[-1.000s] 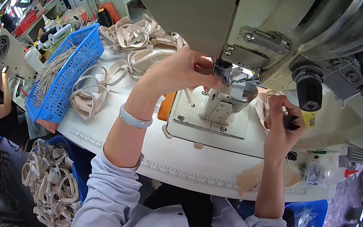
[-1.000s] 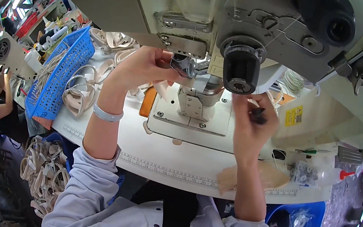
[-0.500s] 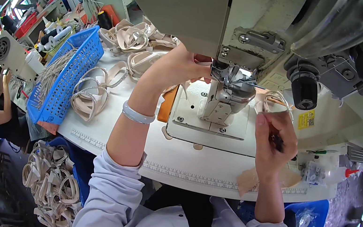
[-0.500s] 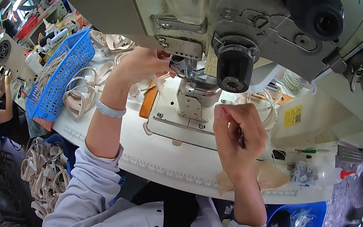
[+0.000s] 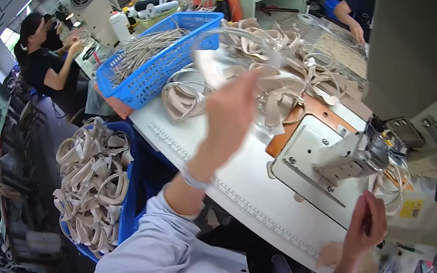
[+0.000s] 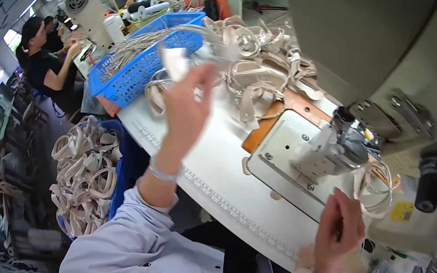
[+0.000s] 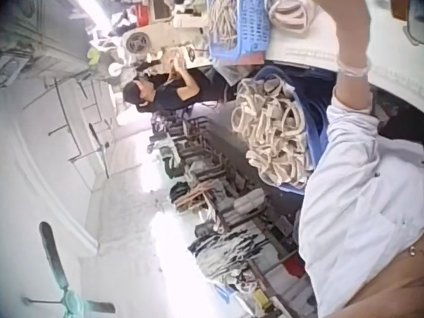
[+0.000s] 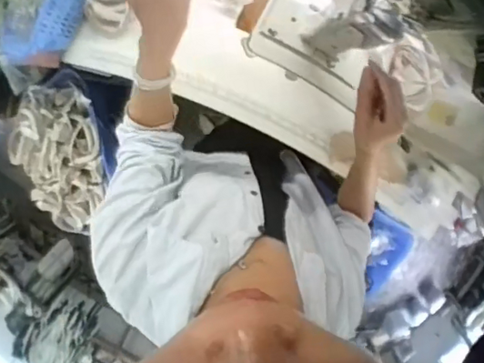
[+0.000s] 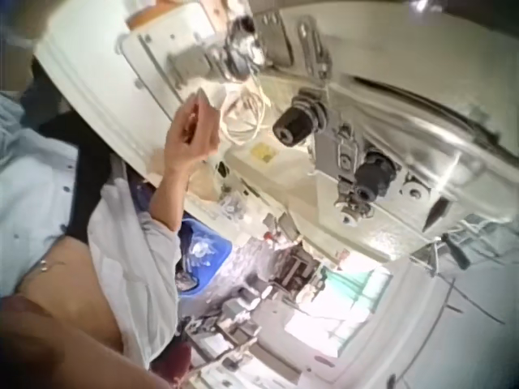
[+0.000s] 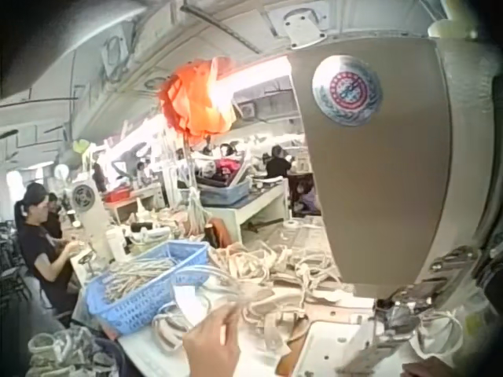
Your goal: The person sews shoe strap components together using a sewing machine, guiding the fabric pieces under the presser foot by hand and trimming thread with snips.
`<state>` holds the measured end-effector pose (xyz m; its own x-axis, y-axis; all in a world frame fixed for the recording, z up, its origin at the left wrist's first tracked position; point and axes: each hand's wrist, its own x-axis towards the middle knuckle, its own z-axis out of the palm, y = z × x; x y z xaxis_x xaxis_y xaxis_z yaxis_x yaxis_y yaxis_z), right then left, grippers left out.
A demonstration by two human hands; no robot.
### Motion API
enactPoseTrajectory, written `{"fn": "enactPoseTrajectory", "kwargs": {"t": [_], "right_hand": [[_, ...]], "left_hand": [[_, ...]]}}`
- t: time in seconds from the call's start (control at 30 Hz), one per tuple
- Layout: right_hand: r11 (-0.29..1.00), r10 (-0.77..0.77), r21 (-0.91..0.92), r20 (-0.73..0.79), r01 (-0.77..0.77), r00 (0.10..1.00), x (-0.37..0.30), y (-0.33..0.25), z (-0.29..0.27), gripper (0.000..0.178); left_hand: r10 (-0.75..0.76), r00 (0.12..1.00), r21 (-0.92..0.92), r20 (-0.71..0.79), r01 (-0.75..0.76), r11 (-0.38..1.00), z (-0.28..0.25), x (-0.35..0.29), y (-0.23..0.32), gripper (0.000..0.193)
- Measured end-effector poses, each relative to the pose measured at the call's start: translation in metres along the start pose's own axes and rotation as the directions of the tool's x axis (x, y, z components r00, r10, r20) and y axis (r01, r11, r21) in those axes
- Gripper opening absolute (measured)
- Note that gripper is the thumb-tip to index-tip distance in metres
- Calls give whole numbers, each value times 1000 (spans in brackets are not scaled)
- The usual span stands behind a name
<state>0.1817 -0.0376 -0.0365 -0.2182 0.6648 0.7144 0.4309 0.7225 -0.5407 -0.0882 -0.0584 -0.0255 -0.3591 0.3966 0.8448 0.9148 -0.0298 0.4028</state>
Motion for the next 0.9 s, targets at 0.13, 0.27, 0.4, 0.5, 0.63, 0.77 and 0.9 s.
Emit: {"fn": "enactPoseTrajectory", "kwargs": {"t": [0.13, 0.27, 0.4, 0.5, 0.63, 0.77, 0.9], "right_hand": [[999, 43, 6, -41, -43, 998, -8, 13, 6, 12], [998, 58, 29, 41, -60, 997, -14, 10, 24, 16], [980, -128, 178, 196, 93, 972, -17, -10, 53, 21], [958, -241, 218, 257, 187, 936, -23, -26, 66, 19], [954, -272, 207, 289, 218, 918, -28, -16, 64, 23], [969, -217, 184, 308, 166, 926, -29, -12, 62, 25], [974, -204, 155, 310, 162, 929, -29, -12, 63, 25]], "left_hand": [[7, 993, 347, -117, 34, 937, -49, 18, -77, 12], [227, 964, 329, -137, -172, 929, -51, 40, -98, 11], [426, 895, 289, 137, -447, 846, -9, 73, -133, 12], [343, 839, 332, 422, -496, 802, 20, 70, -158, 12], [14, 688, 448, 726, -488, 749, 31, 77, -169, 14], [-12, 589, 322, 808, -423, 847, 28, 78, -159, 16], [261, 761, 174, 594, -438, 882, 23, 66, -112, 15]]}}
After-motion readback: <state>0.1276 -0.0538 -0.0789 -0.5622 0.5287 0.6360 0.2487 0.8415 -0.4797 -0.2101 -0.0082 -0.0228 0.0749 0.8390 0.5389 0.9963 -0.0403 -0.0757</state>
